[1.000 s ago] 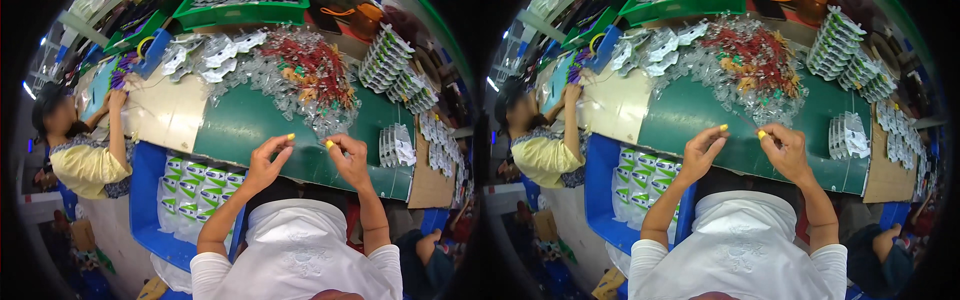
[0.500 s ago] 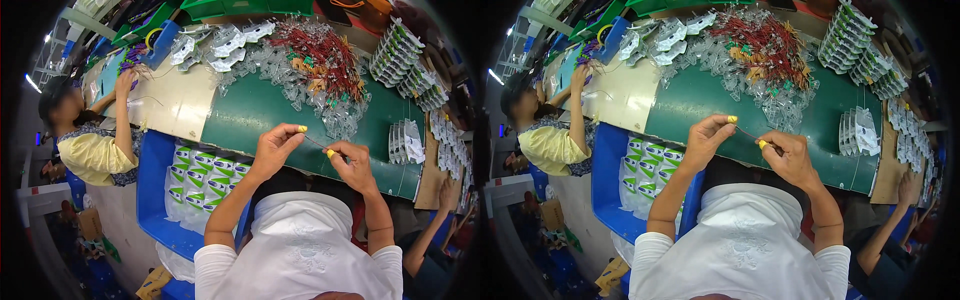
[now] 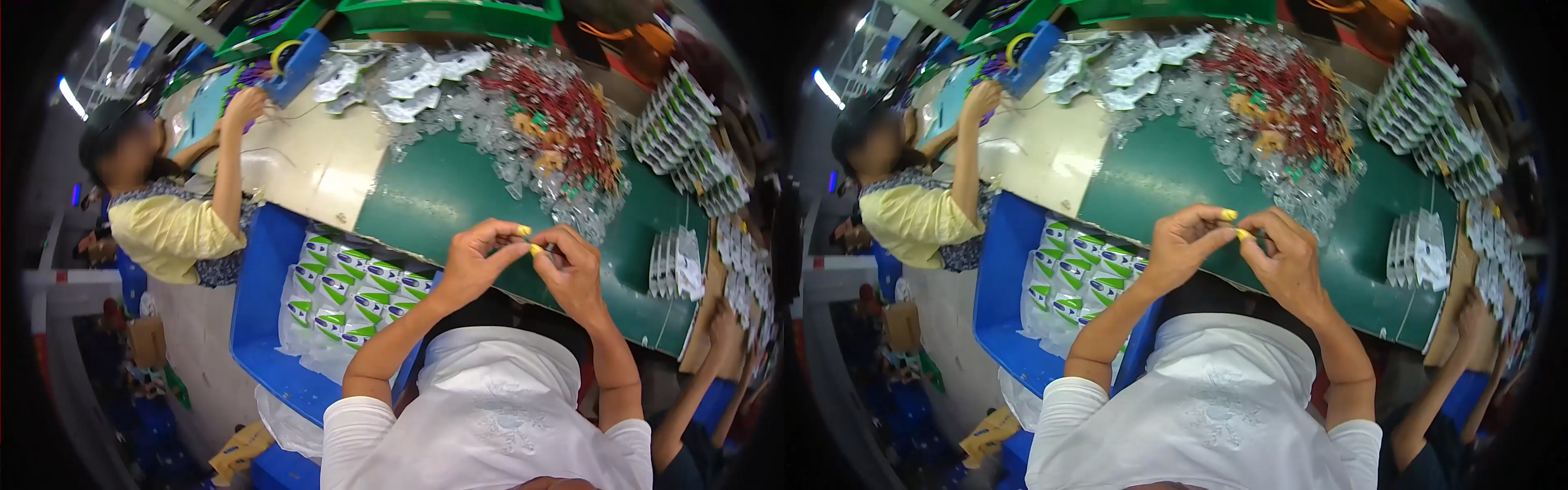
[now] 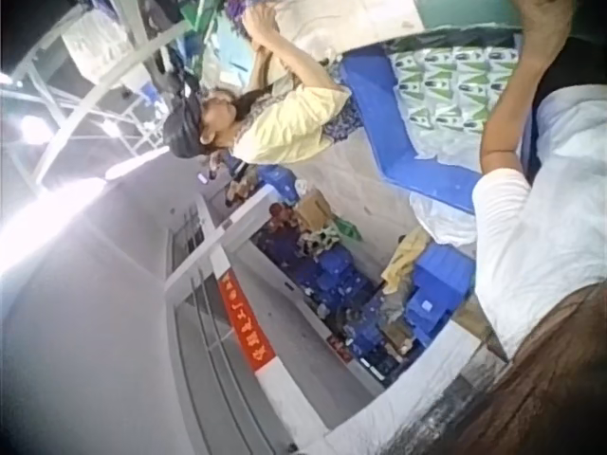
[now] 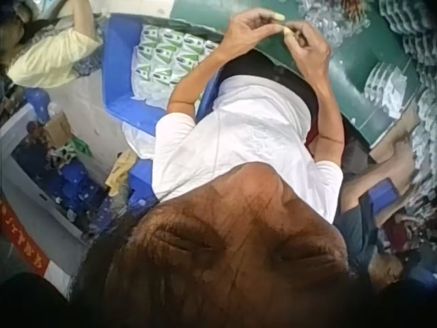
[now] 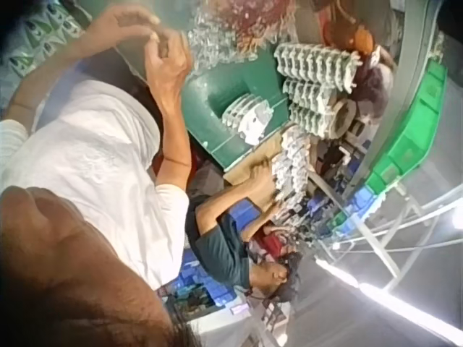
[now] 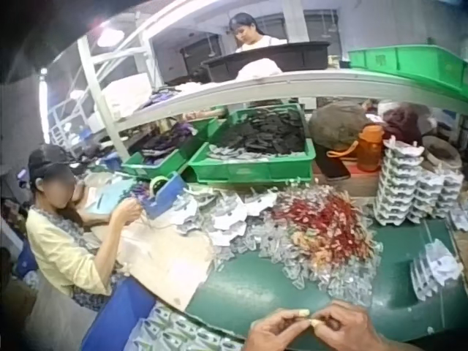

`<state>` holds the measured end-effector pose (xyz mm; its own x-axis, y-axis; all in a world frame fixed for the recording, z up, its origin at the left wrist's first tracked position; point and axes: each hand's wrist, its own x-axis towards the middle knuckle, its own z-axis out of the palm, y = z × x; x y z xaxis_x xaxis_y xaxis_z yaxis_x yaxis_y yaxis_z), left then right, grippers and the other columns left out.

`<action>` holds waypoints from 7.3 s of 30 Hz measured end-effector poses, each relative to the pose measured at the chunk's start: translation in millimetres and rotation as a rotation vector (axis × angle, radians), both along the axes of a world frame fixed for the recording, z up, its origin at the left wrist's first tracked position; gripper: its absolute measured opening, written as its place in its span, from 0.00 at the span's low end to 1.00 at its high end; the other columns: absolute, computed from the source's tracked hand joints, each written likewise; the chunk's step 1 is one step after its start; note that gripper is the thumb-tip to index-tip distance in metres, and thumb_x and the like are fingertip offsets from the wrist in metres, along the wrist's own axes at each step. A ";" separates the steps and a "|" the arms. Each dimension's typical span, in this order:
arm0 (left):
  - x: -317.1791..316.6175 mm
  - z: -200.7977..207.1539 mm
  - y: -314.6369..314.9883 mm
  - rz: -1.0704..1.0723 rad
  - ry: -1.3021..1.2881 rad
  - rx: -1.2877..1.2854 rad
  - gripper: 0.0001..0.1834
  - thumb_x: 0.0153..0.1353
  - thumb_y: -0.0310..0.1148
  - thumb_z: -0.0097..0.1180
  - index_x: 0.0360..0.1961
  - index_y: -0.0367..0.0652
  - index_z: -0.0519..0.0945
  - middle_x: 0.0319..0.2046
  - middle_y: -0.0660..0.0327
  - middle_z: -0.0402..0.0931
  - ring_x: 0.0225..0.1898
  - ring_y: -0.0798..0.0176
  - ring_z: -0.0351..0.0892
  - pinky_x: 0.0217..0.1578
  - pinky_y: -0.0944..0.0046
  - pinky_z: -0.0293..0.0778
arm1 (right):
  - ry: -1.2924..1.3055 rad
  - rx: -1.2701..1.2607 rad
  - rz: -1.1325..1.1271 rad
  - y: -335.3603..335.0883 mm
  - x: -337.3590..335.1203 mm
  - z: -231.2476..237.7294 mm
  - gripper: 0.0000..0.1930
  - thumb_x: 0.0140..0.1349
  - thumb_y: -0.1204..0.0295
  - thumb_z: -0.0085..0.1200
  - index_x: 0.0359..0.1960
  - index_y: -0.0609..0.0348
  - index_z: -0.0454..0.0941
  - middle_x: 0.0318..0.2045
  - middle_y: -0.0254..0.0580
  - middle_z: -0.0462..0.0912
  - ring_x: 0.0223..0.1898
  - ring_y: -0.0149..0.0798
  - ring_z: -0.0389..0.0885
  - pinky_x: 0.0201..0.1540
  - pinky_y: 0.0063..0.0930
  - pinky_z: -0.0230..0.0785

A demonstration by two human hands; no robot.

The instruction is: Assembling small electronic or plastic components into plastic housings on a factory assembly line.

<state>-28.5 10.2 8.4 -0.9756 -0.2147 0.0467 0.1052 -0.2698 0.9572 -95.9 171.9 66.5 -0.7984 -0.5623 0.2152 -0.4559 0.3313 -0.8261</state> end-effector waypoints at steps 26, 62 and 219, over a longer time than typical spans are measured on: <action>-176.5 -5.0 -198.4 0.624 0.037 -1.785 0.12 0.46 0.29 0.61 0.35 0.42 0.84 0.36 0.55 0.83 0.46 0.52 0.77 0.57 0.50 0.63 | -0.577 -0.237 0.035 16.2 -10.8 -27.5 0.04 0.63 0.82 0.55 0.38 0.61 0.76 0.27 0.23 0.72 0.25 0.14 0.65 0.27 0.10 0.56; -52.0 -15.7 -179.9 0.561 -0.139 -1.332 0.18 0.54 0.30 0.67 0.45 0.36 0.78 0.33 0.53 0.79 0.36 0.52 0.80 0.36 0.56 0.76 | 0.305 0.270 0.268 -49.5 -8.3 -50.8 0.09 0.53 0.80 0.55 0.37 0.62 0.75 0.33 0.45 0.76 0.31 0.50 0.81 0.30 0.44 0.73; 8.7 -24.7 -2.9 0.091 0.286 -0.906 0.16 0.54 0.17 0.63 0.45 0.36 0.81 0.32 0.55 0.83 0.34 0.53 0.81 0.38 0.58 0.75 | 0.720 0.323 -0.394 171.2 -13.7 71.6 0.21 0.43 0.85 0.60 0.43 0.60 0.82 0.43 0.46 0.81 0.47 0.48 0.78 0.53 0.39 0.68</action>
<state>-19.8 7.4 -16.3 -0.8829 -0.0544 0.4665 0.3514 0.5825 0.7329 -109.6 343.1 138.1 -0.6790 -0.3952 0.6187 -0.6333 0.7416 -0.2213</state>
